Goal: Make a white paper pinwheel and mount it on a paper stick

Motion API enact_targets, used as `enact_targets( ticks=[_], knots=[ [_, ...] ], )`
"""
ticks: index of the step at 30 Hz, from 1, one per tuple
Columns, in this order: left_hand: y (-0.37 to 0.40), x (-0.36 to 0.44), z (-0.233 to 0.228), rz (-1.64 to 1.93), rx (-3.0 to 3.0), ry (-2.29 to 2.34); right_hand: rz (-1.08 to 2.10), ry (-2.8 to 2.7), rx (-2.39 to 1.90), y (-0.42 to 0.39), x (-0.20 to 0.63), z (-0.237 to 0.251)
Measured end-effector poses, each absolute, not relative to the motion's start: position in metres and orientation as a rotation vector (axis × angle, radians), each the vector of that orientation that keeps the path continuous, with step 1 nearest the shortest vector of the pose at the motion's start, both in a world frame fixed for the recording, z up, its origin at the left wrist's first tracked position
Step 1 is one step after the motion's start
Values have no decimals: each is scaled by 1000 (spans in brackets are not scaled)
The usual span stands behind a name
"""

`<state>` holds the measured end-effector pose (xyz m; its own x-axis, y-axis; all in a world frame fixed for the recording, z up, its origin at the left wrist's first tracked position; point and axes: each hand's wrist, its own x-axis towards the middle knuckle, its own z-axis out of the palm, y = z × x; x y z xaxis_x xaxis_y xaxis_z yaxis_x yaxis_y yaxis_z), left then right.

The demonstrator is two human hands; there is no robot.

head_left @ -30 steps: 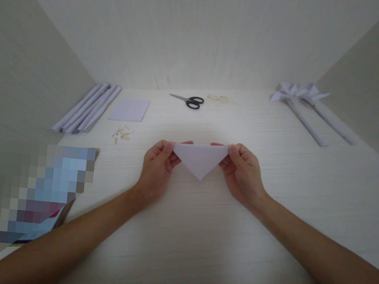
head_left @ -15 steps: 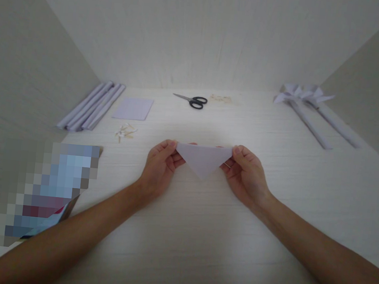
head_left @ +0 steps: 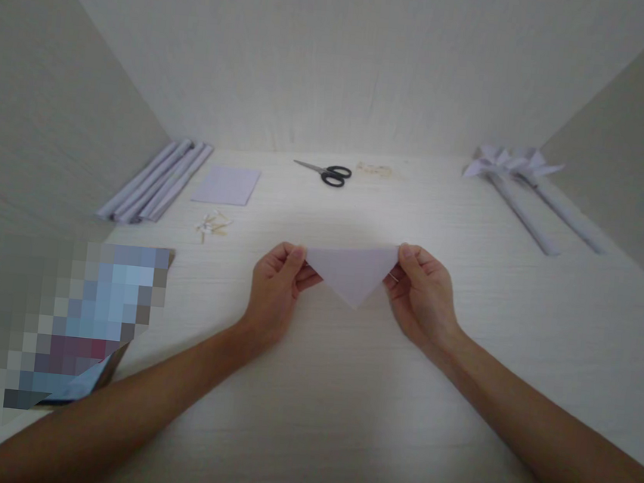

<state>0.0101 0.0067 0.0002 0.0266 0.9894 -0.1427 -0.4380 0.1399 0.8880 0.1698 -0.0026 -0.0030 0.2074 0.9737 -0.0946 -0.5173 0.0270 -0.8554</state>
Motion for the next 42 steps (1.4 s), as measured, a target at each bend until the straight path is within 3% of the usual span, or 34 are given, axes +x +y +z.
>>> enact_targets(
  ticks=[8, 18, 24, 31, 42],
  knots=[
    [6, 12, -1, 1283, 810, 956, 1280, -631, -902, -2, 169, -2],
    [-3, 8, 2, 809, 1444, 1069, 1142, -776, -1030, 0, 178, -4],
    [-2, -2, 5, 739, 1773, 1060, 1273, -719, -1038, 0, 177, -1],
    [2, -9, 4, 658, 1637, 937, 1408, -731, -999, -4, 178, 4],
    [6, -1, 10, 472, 1832, 929, 1055, -1142, -1260, -16, 173, 0]
  ],
)
